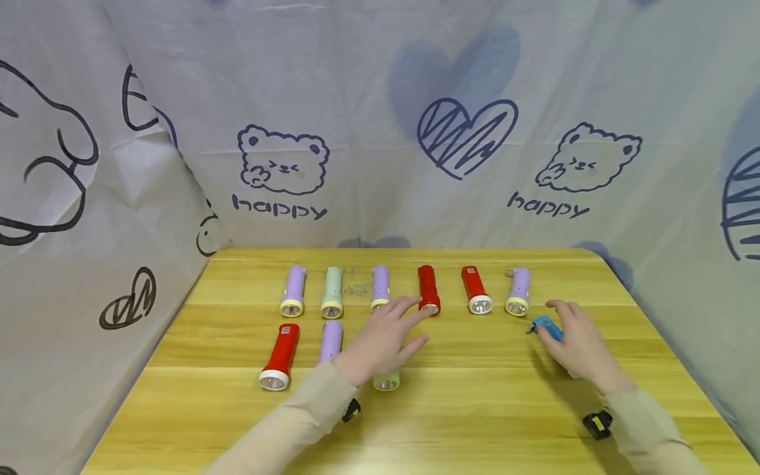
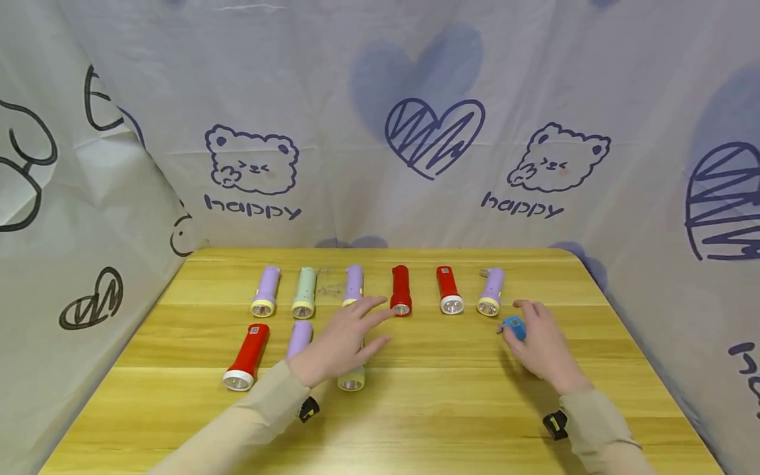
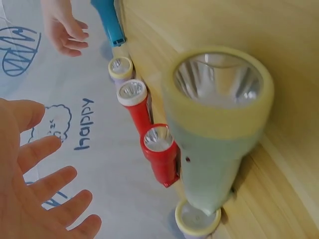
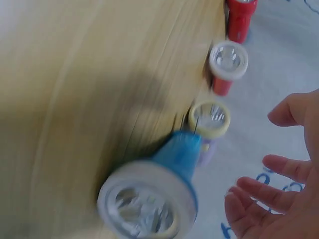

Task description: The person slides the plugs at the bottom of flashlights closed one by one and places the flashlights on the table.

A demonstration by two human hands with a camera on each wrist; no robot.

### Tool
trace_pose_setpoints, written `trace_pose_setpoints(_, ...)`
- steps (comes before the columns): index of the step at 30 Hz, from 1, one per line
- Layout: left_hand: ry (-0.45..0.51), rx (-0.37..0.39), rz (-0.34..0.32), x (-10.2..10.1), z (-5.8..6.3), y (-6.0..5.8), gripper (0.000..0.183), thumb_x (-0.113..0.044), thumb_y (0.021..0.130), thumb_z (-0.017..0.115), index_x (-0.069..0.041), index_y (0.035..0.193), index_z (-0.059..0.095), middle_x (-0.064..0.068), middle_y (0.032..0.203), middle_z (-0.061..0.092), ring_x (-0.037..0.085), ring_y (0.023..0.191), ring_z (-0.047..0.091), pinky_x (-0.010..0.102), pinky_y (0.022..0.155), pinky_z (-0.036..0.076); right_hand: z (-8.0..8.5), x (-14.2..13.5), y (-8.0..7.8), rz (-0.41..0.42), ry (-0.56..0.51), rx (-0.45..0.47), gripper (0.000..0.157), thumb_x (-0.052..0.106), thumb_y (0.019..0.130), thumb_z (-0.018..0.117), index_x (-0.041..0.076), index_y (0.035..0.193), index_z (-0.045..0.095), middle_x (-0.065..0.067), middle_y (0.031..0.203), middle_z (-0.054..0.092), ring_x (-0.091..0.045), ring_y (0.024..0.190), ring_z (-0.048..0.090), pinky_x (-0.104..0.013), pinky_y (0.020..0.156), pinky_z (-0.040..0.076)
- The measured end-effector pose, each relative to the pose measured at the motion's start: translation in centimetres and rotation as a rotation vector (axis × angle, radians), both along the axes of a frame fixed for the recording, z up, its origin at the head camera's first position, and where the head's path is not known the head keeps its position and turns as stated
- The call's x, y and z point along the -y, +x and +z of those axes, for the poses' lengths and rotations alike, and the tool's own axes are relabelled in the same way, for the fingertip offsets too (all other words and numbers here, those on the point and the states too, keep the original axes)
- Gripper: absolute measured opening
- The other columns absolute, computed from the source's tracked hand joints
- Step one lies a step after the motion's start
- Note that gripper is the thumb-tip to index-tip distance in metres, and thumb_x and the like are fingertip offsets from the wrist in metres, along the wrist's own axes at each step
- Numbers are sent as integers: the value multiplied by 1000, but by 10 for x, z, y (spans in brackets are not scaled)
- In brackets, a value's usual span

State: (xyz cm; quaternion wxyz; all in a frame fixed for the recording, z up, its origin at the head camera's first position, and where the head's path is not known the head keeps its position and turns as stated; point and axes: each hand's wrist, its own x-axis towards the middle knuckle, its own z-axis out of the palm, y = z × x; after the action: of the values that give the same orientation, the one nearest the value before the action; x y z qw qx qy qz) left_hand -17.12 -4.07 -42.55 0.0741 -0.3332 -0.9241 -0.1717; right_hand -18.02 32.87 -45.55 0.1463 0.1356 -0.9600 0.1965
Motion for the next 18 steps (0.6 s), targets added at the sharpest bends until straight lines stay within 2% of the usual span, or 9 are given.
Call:
trace_pose_setpoints(7, -40, 60, 4, -7, -4, 2, 50, -40, 105, 52, -23, 152, 46, 7, 161, 40, 28, 148, 39, 48, 122, 36, -7, -19, 2, -70, 62, 170, 64, 28, 96, 66, -14, 138, 42, -46, 126, 50, -64, 113, 47, -72, 89, 43)
trace_pose_setpoints(11, -48, 65, 5, -9, -5, 3, 51, -40, 105, 52, -23, 152, 45, 5, 163, 38, 28, 150, 37, 48, 124, 33, -10, -28, 1, -96, 88, 243, 73, 36, 97, 64, -17, 140, 37, -49, 130, 45, -68, 115, 42, -75, 91, 40)
trace_pose_setpoints(14, -56, 56, 10, -11, -6, 3, 51, -41, 105, 51, -24, 152, 44, 4, 163, 37, 26, 150, 37, 47, 125, 31, -10, -31, -2, -107, 102, 280, 80, 42, 97, 64, -18, 141, 35, -50, 129, 45, -67, 114, 45, -74, 89, 42)
trace_pose_setpoints(18, -53, 58, 15, -12, -6, 4, 51, -42, 105, 49, -24, 153, 44, 4, 163, 36, 25, 150, 36, 47, 126, 29, -7, -30, -6, -115, 112, 362, 87, 50, 95, 64, -19, 139, 35, -49, 125, 49, -58, 104, 56, -63, 79, 52)
